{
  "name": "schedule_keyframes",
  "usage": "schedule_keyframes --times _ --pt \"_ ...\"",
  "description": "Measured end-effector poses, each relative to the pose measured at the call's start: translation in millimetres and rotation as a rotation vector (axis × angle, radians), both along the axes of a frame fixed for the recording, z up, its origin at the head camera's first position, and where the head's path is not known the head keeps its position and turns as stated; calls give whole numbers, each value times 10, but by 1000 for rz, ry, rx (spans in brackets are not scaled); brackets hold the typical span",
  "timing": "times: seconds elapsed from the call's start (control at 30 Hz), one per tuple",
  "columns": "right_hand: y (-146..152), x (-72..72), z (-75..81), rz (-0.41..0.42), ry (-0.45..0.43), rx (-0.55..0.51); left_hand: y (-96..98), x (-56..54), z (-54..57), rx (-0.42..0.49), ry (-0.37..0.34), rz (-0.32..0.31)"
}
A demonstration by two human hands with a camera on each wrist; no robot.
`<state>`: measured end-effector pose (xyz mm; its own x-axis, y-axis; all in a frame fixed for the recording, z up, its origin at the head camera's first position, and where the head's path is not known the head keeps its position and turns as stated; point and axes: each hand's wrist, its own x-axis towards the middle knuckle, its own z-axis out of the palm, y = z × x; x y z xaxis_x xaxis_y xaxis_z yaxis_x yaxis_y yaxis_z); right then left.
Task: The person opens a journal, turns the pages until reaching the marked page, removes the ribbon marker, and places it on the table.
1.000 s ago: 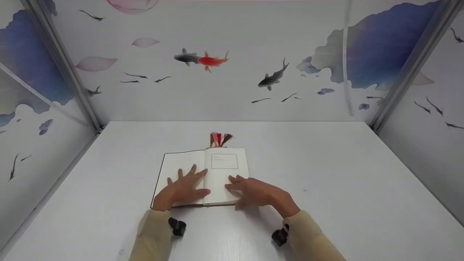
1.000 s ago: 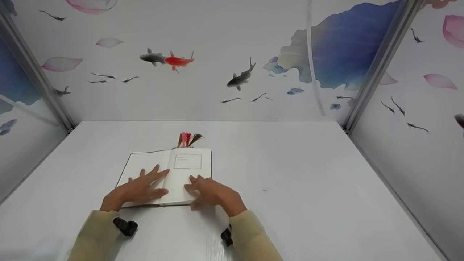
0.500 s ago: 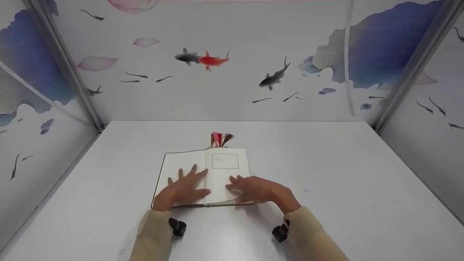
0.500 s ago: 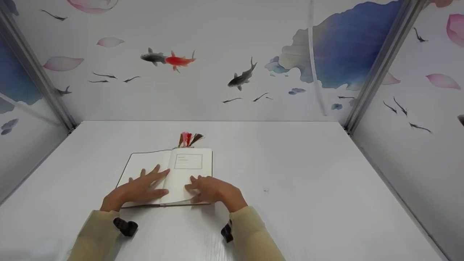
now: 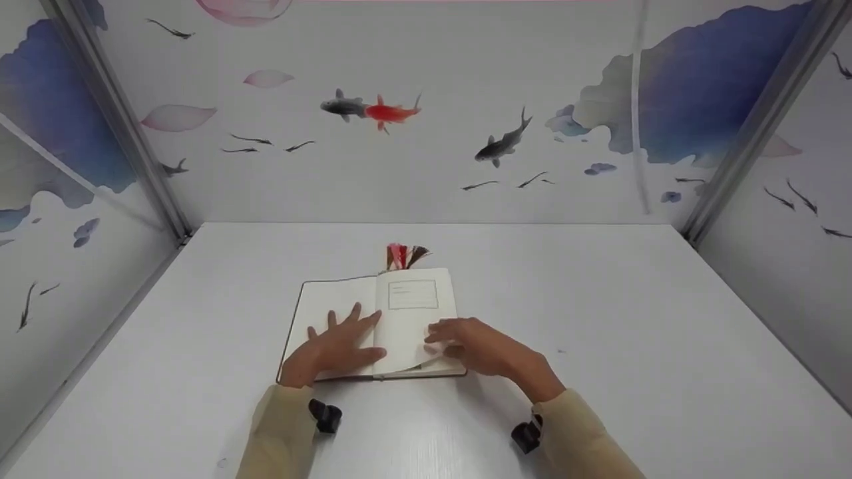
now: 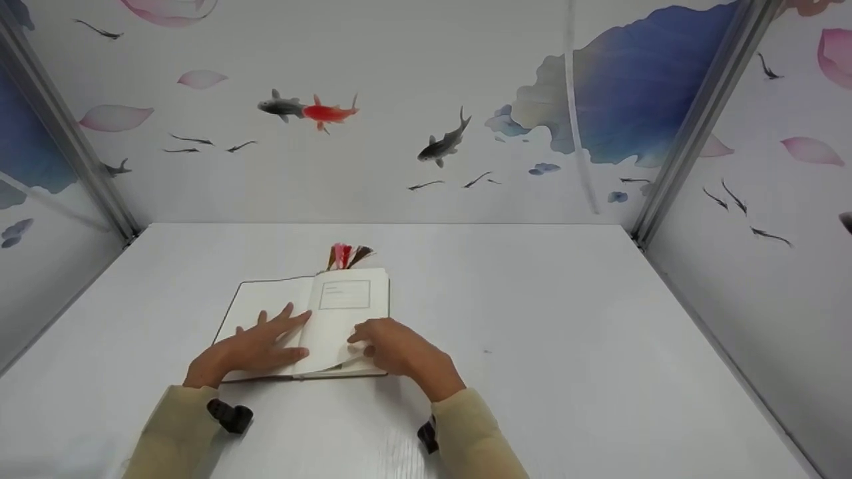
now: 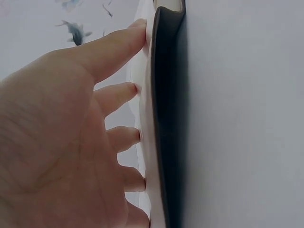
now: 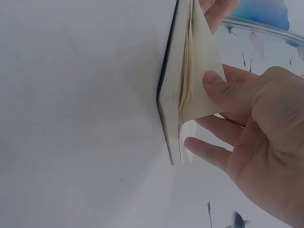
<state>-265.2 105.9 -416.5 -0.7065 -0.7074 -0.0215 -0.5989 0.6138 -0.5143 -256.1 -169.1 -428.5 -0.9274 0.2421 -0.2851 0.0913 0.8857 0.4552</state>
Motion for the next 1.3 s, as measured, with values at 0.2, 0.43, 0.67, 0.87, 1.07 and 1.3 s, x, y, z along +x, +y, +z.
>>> schedule_keyframes --times 0.2,0.43,0.67,0.87,1.07,1.3 --pt "36 6 16 -86 112 -20 -14 -18 12 -8 11 -18" --pt "44 -63 -69 -268 -33 -286 -51 -12 6 8 11 -28" --pt "8 -126 -110 -438 -425 -634 -55 -4 -2 1 21 -26" --pt "-56 -176 -111 -610 -576 -746 -31 -2 -5 -2 10 -16" --pt "-178 -250 -179 -682 -588 -736 -25 -2 0 8 13 -6" --pt "-235 -266 -265 -741 -573 -714 -19 9 -10 10 17 -8"
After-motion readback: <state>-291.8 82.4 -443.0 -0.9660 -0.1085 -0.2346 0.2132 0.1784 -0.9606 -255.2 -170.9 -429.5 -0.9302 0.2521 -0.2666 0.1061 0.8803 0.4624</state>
